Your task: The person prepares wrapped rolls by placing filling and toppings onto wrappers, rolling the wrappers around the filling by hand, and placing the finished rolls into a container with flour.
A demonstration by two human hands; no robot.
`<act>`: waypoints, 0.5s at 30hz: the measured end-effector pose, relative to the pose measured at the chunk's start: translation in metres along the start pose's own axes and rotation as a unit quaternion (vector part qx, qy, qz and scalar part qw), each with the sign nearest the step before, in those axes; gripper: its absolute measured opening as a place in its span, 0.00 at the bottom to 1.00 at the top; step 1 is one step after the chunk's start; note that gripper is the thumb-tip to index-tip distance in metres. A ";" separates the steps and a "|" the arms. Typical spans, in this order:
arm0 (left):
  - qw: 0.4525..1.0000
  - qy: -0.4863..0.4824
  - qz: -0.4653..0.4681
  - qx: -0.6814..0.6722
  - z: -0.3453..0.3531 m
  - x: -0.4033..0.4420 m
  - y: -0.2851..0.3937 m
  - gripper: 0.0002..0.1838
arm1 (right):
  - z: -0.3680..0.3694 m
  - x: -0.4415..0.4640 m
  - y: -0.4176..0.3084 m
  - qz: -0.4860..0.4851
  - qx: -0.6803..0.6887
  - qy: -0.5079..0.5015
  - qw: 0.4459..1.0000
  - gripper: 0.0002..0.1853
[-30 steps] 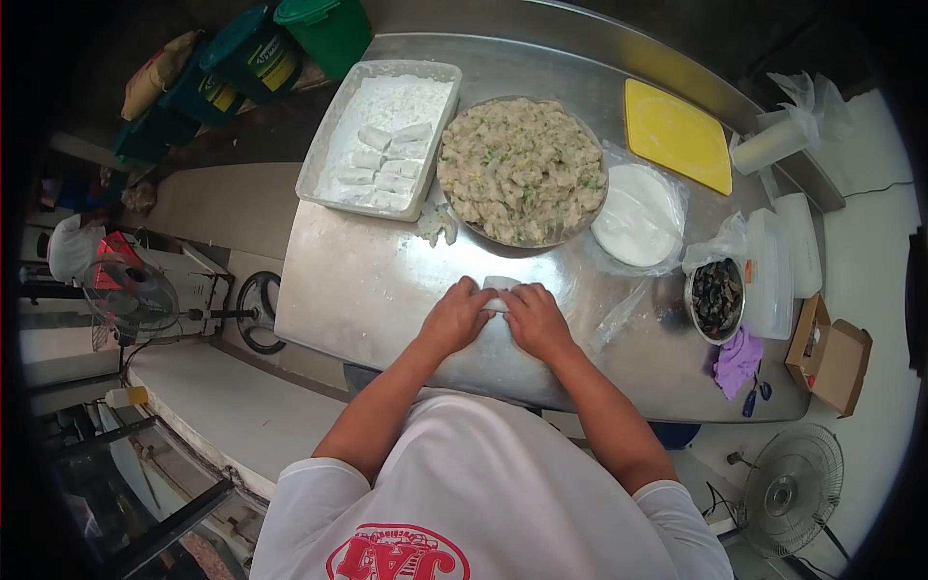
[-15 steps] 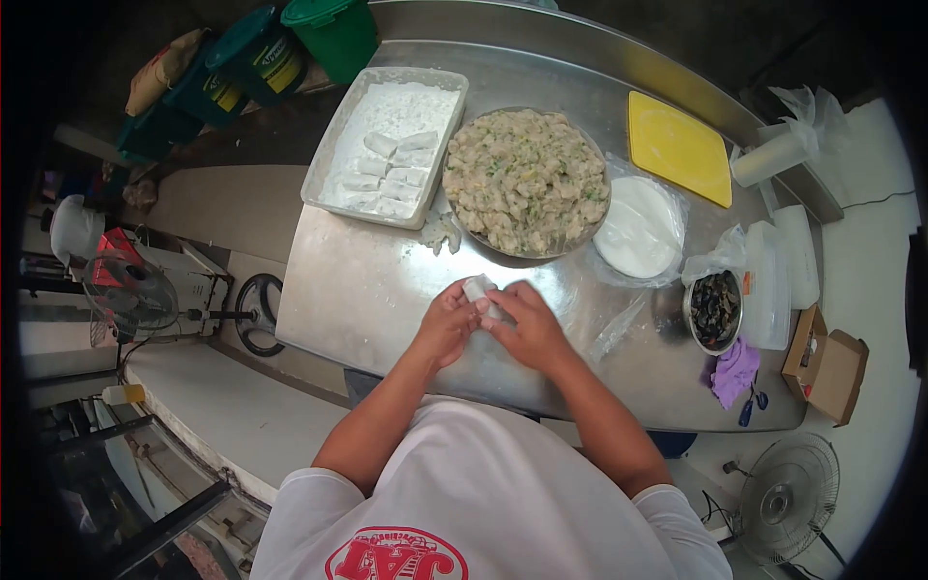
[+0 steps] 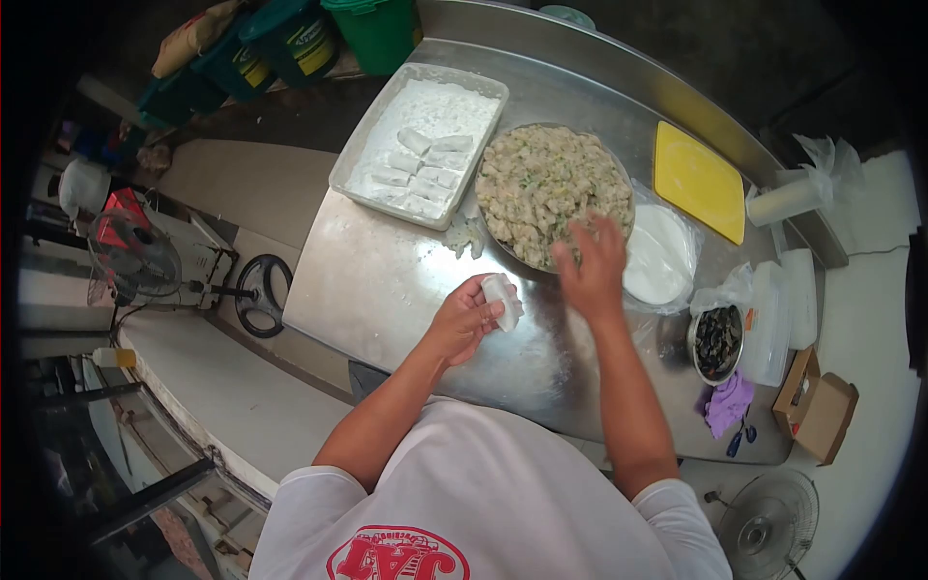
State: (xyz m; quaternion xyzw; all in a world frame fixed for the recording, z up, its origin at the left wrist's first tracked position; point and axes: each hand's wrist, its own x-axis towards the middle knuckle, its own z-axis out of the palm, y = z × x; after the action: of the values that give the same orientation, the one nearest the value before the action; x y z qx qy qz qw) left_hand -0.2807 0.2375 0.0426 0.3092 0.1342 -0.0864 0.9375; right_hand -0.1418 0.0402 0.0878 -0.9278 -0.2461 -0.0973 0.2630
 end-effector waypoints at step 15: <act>0.983 0.106 0.045 0.142 -0.008 0.023 0.088 0.25 | 0.002 -0.136 -0.035 0.063 0.347 -0.266 0.897 0.18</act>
State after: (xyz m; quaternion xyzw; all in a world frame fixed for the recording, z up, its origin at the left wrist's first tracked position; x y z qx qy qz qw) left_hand -0.2388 0.3102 0.0787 0.4521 0.2051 -0.0291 0.8676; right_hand -0.2769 0.0119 0.0593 -0.7826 -0.2655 0.2611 0.4989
